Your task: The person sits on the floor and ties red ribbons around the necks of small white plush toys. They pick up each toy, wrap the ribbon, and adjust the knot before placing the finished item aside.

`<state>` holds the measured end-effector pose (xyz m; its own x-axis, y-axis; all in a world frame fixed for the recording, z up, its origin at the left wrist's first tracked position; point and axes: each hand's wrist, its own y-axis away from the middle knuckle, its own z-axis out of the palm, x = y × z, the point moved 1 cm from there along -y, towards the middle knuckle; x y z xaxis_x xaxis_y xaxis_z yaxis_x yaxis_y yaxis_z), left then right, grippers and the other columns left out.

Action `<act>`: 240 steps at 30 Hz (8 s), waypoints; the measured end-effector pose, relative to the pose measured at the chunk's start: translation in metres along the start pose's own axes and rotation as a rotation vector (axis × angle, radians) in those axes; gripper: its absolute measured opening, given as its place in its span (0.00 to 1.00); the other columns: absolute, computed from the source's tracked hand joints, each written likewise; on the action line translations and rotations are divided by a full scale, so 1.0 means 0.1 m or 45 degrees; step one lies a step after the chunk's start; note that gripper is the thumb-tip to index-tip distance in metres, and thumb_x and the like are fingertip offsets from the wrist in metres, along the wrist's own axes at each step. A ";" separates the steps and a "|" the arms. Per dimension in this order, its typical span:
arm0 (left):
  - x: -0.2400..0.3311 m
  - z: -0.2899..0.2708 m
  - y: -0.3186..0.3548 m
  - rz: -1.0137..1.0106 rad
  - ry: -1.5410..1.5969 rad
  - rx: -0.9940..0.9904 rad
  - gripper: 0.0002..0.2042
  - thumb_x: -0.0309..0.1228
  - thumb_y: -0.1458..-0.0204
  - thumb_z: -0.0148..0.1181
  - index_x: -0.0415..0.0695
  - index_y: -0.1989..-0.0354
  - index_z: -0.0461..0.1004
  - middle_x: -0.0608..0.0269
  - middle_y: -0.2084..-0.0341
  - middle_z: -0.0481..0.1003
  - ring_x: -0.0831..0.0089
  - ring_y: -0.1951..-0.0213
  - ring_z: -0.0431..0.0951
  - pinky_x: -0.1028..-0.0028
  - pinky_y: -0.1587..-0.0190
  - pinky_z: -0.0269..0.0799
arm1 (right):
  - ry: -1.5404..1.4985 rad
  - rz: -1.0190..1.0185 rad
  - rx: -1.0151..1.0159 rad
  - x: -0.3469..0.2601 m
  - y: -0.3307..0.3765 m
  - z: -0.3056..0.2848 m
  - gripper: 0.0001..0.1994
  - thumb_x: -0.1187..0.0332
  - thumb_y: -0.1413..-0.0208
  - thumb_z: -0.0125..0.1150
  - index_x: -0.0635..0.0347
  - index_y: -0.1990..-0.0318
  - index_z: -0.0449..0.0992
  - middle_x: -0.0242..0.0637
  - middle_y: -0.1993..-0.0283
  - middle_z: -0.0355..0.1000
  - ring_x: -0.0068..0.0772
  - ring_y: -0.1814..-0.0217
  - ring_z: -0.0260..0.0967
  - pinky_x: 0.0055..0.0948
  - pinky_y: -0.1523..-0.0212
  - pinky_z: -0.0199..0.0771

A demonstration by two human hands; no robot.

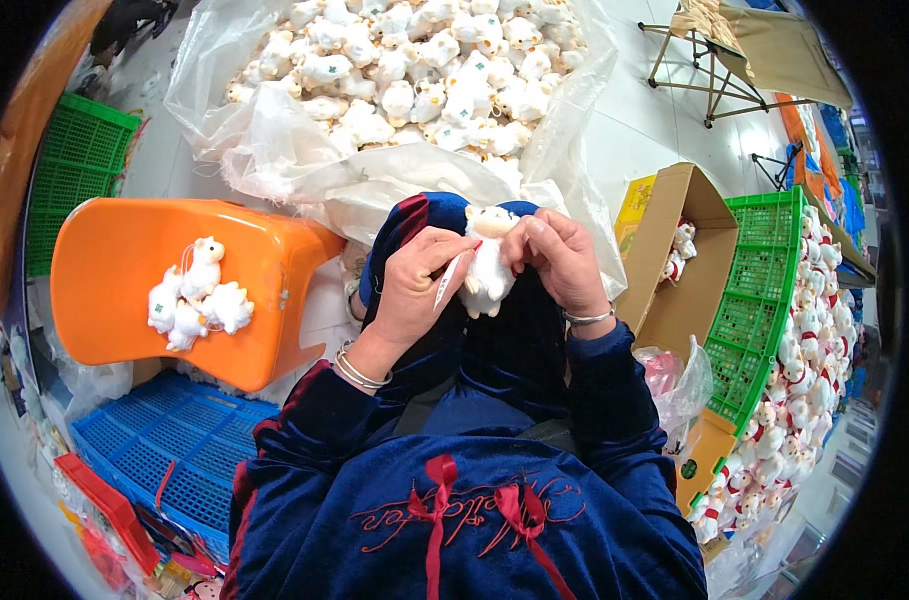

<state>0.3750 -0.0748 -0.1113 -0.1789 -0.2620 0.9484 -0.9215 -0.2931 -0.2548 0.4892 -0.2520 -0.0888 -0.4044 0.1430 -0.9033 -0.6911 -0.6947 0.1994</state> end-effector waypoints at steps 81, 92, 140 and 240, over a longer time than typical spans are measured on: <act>0.09 0.24 -0.10 -0.394 0.205 -0.151 0.10 0.28 0.37 0.62 0.38 0.52 0.83 0.66 0.70 0.77 0.82 0.68 0.74 0.79 0.63 0.70 | 0.557 -0.179 0.312 0.38 0.18 0.07 0.07 0.69 0.30 0.56 0.63 0.58 0.75 0.25 0.68 0.70 0.15 0.65 0.64 0.19 0.63 0.67; 0.07 0.27 -0.09 -0.526 0.206 -0.154 0.09 0.28 0.39 0.64 0.36 0.56 0.84 0.67 0.68 0.80 0.84 0.68 0.74 0.80 0.64 0.70 | 0.556 -0.114 0.335 0.30 0.20 0.06 0.09 0.68 0.29 0.54 0.63 0.60 0.75 0.25 0.69 0.70 0.15 0.69 0.64 0.19 0.66 0.66; -0.07 0.13 -0.14 -0.633 0.300 -0.372 0.11 0.35 0.36 0.63 0.38 0.58 0.80 0.75 0.73 0.76 0.89 0.72 0.69 0.83 0.70 0.65 | 0.577 0.676 0.112 -0.18 0.16 -0.11 0.13 0.61 0.37 0.66 0.60 0.69 0.80 0.26 0.75 0.73 0.15 0.77 0.66 0.17 0.75 0.64; -0.15 0.01 -0.30 -0.109 0.116 -0.562 0.08 0.29 0.43 0.63 0.40 0.60 0.84 0.54 0.68 0.80 0.62 0.63 0.80 0.68 0.56 0.75 | 1.420 0.025 0.119 -0.33 0.06 0.45 0.08 0.68 0.37 0.62 0.65 0.62 0.74 0.53 0.69 0.74 0.54 0.65 0.75 0.38 0.65 0.74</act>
<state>0.4058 -0.0634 -0.1185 -0.1074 -0.1662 0.9802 -0.9894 0.1151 -0.0889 0.4715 -0.2292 -0.0411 0.3152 -0.6118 -0.7255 -0.7518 -0.6275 0.2026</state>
